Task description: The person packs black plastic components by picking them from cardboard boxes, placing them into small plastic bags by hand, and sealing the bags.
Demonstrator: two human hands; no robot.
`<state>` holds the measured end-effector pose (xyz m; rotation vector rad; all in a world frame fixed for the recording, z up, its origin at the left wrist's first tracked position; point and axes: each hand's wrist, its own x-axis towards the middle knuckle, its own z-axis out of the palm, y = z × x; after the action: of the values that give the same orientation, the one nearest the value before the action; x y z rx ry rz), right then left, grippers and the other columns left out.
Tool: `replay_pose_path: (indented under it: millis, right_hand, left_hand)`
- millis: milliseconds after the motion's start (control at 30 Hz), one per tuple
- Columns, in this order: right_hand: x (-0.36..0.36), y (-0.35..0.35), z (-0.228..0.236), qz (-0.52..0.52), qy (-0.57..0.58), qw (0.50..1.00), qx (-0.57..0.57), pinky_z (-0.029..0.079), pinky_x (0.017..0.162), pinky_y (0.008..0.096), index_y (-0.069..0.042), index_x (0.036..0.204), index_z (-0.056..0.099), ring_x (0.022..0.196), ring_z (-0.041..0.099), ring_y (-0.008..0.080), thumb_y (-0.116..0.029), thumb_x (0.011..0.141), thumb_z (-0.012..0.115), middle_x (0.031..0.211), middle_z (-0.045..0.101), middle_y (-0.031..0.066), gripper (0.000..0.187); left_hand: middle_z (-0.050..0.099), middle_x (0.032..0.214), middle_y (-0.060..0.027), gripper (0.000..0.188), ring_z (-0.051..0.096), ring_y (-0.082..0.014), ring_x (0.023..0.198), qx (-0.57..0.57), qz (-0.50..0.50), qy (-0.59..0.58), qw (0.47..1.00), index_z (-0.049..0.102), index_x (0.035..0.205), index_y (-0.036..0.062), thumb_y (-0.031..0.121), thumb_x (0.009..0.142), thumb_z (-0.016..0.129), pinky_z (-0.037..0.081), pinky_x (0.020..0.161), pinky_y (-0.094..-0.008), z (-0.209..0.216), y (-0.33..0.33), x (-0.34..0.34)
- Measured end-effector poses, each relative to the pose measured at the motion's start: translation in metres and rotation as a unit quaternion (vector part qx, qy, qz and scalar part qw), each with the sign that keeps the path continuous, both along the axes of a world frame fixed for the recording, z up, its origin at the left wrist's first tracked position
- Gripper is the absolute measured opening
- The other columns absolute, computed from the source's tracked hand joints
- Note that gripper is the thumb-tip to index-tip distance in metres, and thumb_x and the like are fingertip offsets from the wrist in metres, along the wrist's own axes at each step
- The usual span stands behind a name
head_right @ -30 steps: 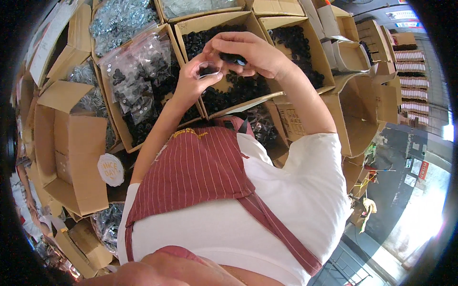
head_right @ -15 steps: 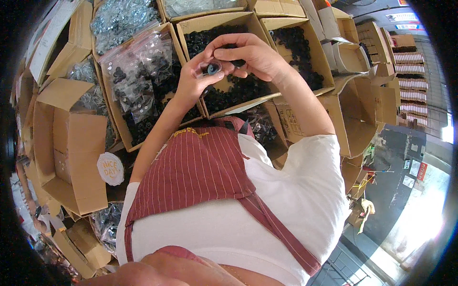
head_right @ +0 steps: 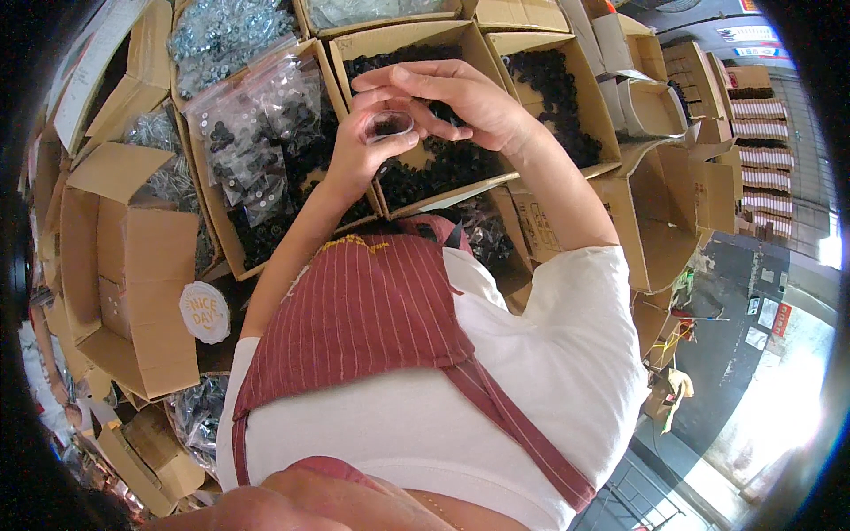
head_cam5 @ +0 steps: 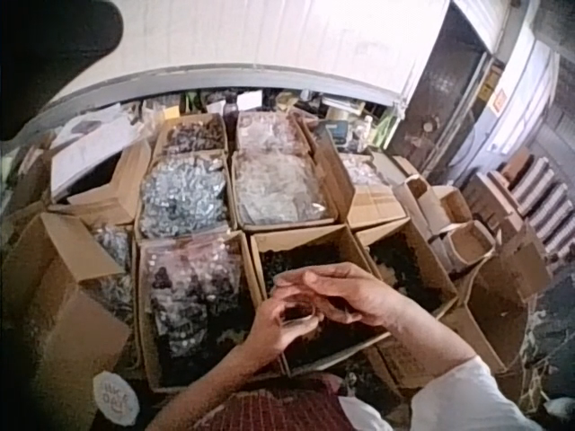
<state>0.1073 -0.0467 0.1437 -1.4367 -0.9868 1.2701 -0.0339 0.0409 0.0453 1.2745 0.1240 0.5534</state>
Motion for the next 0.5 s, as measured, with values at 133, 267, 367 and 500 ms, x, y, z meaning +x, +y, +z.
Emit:
replay_pose_path:
  millis: [133, 267, 367, 500]
  right_hand:
    - [-0.001, 0.001, 0.009, 0.0, 0.056, 0.998, -0.012, 0.028, 0.038, 0.0177, -0.004, 0.127, 0.064, 0.044, 0.037, 0.0021, -0.044, 0.103, 0.047, 0.088, 0.066, 0.0008, 0.05]
    - [-0.003, 0.003, 0.02, 0.039, 0.002, 0.998, -0.044, 0.03, 0.039, 0.0187, -0.007, 0.132, 0.061, 0.045, 0.036, 0.0041, -0.053, 0.103, 0.04, 0.093, 0.066, 0.0029, 0.059]
    - [-0.008, 0.002, 0.018, 0.055, -0.089, 0.994, -0.026, 0.033, 0.041, 0.0199, -0.008, 0.133, 0.06, 0.047, 0.039, 0.0055, -0.056, 0.103, 0.036, 0.095, 0.067, 0.0032, 0.062]
    - [-0.012, 0.002, 0.017, 0.039, -0.189, 0.981, 0.028, 0.039, 0.047, 0.0204, -0.007, 0.131, 0.062, 0.052, 0.045, 0.0049, -0.056, 0.103, 0.036, 0.1, 0.068, 0.0035, 0.062]
  left_hand:
    - [0.063, 0.1, -0.0054, 0.042, 0.062, -0.0167, 0.095, -0.04, -0.01, -0.006, 0.999, 0.055, 0.119, 0.0014, 0.0, 0.082, 0.073, 0.049, 0.09, -0.0309, 0.001, 0.0, 0.001]
    - [0.062, 0.104, -0.006, 0.043, 0.061, -0.0167, 0.096, -0.046, -0.019, -0.001, 0.999, 0.053, 0.12, 0.0019, 0.0, 0.081, 0.072, 0.048, 0.09, -0.0303, -0.002, -0.002, 0.0]
    - [0.063, 0.098, -0.0057, 0.041, 0.062, -0.0157, 0.094, -0.014, 0.0, -0.004, 1.0, 0.054, 0.119, 0.0017, -0.001, 0.082, 0.07, 0.049, 0.089, -0.03, -0.003, -0.002, 0.001]
    - [0.063, 0.096, -0.0051, 0.038, 0.062, -0.015, 0.093, 0.041, -0.002, 0.001, 0.999, 0.055, 0.117, 0.0024, -0.003, 0.082, 0.068, 0.049, 0.088, -0.0295, 0.006, 0.002, -0.001]
